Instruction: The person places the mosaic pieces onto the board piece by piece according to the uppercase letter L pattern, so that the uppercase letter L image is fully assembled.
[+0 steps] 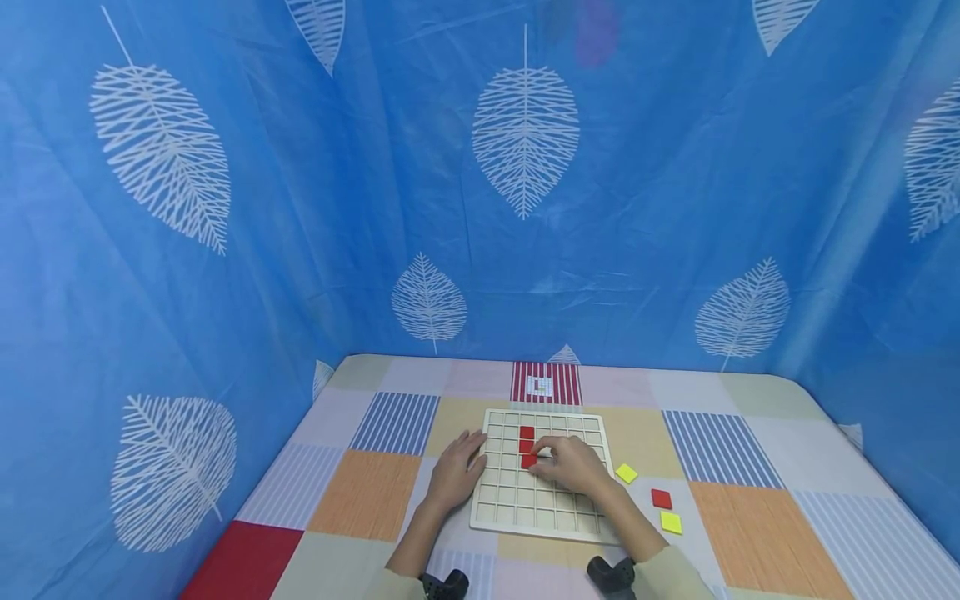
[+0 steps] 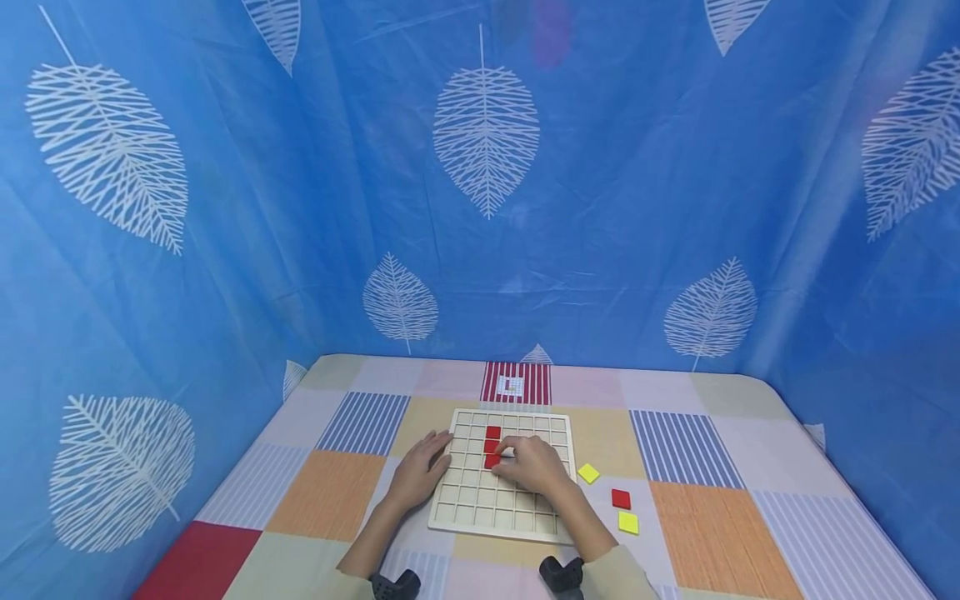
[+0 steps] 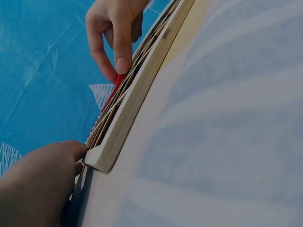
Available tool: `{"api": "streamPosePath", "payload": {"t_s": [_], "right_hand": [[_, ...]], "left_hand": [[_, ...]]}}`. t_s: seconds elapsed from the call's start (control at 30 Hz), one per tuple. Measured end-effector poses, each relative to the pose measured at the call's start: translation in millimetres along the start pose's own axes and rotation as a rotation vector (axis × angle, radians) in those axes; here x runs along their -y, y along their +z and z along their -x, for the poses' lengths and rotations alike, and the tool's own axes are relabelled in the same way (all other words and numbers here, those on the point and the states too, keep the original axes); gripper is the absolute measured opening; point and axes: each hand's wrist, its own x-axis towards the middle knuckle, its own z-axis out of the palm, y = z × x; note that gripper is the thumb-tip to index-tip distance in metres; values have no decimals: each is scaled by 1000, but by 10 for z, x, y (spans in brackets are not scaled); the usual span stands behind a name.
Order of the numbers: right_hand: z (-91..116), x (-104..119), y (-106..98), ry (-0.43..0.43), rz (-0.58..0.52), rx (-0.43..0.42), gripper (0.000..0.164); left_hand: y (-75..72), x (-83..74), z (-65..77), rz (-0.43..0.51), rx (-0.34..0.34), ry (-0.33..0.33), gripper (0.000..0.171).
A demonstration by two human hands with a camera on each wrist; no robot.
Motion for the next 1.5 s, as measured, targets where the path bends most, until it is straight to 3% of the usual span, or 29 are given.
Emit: {"api": "streamPosePath", "payload": {"t_s": [0.37,0.6,0.83,1.03,1.3,1.5], "right_hand": [[-6,-34,60,-40,15,-1,25],[53,-54,11,10,-15,-20,25],[272,-297,-253,77,-28,-171,21],[502,-591,-552,107,-7,-236,23],[848,-877,-906,220,-52,-188,28],[1054,-1043,-1010,369,-141,-19,35]], "left_hand": [[30,-8,5,-6,8,-11,38],[59,-1,1,-15,5,-8,38],[65,-4,14,-16,9,8,38],[62,10,21,-17,0,-8,38],[84,36,28,-18,9,-27,39],[98,68,20,-29,3,-12,39]]}}
